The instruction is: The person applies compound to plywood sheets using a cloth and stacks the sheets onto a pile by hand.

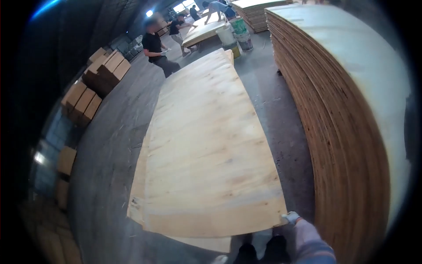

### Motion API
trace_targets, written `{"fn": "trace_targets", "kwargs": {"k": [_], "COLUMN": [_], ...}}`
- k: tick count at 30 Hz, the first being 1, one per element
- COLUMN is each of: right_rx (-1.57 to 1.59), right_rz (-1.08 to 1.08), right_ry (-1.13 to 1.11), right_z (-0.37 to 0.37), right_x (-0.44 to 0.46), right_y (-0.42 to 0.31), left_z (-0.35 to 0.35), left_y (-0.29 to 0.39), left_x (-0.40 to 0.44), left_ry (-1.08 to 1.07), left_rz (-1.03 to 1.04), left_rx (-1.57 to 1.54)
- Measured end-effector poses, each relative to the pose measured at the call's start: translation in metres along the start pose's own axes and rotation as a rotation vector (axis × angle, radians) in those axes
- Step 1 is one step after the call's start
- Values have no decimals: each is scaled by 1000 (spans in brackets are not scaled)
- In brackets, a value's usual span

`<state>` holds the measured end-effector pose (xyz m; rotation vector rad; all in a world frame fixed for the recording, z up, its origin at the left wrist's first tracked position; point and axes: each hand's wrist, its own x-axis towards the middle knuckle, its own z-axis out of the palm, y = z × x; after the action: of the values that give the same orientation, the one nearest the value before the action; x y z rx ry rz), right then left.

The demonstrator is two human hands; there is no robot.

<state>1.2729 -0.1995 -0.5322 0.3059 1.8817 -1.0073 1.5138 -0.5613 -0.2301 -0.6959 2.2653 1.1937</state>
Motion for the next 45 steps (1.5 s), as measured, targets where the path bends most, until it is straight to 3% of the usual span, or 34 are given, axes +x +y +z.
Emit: {"fn": "trace_targets", "kwargs": {"k": [4, 7, 14, 16, 21, 22, 23, 25, 26, 27, 28, 31, 32, 33, 34, 35, 36, 38, 39, 40, 43, 45], "right_rx": [151, 91, -34, 69, 74, 79, 85, 99, 105, 168, 130, 54, 61, 67, 92, 116, 140, 405, 387, 373, 394, 236], "right_rz": [-75, -9, 13, 15, -89, -99, -108, -112, -108, -130, -138, -148, -143, -136, -134, -132, -129, -316, -329, -345, -396, -439], "right_ry": [488, 306, 322, 286, 234, 264, 297, 356, 381, 390, 425, 500, 516, 532, 523, 515, 506, 517, 537, 559, 654, 886], "right_z": [22, 23, 12, 7, 11, 6, 6, 10, 7, 9, 6, 3, 0, -6, -7, -4, -2, 3, 1, -1, -3, -9], "right_x": [-50, -32, -47, -68, -72, -82, -91, -127, -155, -148, -154, -175, -167, -151, -190, -245, -302, -343, -376, -408, -496, -527], "right_y": [-40, -37, -46, -62, -64, -68, -75, -103, -119, -111, -113, -123, -121, -111, -134, -171, -208, -222, -236, -250, -276, -270], "left_z": [-19, -29, -34, -34, 0, -5, -26, -29, -16, -21, -44, -74, -79, -98, -128, -150, -160, -178, -182, -187, -201, -177], "left_y": [-20, -31, -63, -81, -208, -188, -113, -158, -213, -221, -143, -219, -286, -294, -286, -255, -282, -312, -300, -291, -210, -230], "left_x": [-14, -22, -32, -38, -20, -38, -71, -53, -34, -24, -57, -5, 42, 46, 65, 76, 107, 148, 159, 173, 123, 139], "left_ry": [67, 93, 104, 99, 5, 103, 203, 59, 77, 115, 368, 657, 889, 904, 920, 845, 867, 855, 827, 796, 298, 203], "left_rz": [-170, -228, -232, -207, 15, -29, -67, -64, -92, -418, -620, -721, -636, -511, -389, -200, -373, -503, -463, -416, -25, 71], "left_rx": [-20, -39, -75, -67, 162, 101, 35, 295, 284, 167, -183, -755, -896, -923, -950, -1300, -1232, -1241, -1327, -1410, -1792, -1777]}}
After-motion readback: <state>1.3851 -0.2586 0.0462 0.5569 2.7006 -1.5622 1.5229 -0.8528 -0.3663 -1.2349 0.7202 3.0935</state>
